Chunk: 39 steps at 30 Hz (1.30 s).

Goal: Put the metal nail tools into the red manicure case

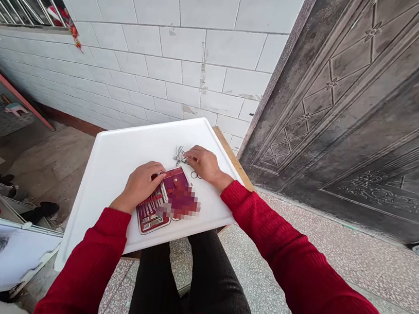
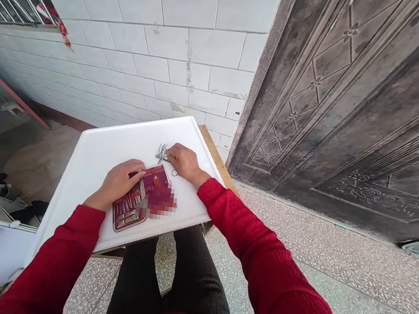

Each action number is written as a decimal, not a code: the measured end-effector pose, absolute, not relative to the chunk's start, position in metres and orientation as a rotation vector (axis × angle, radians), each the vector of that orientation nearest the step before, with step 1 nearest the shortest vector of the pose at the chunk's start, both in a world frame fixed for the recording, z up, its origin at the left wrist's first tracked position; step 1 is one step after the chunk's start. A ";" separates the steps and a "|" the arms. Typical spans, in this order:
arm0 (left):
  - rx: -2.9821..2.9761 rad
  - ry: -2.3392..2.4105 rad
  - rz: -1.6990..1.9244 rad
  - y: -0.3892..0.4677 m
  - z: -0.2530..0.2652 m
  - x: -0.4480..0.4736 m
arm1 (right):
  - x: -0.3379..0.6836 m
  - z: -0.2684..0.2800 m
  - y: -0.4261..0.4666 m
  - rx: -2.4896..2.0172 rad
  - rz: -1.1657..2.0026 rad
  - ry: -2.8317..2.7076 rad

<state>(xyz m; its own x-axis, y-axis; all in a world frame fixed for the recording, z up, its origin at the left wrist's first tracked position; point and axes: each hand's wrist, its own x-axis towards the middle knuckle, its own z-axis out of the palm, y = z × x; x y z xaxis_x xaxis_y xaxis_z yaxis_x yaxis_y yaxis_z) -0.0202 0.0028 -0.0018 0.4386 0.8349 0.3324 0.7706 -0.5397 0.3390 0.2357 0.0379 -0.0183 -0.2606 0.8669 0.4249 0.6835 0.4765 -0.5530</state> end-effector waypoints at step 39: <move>2.406 1.417 0.884 -0.007 -0.010 -0.016 | 0.215 -0.019 0.005 -0.831 0.484 -1.845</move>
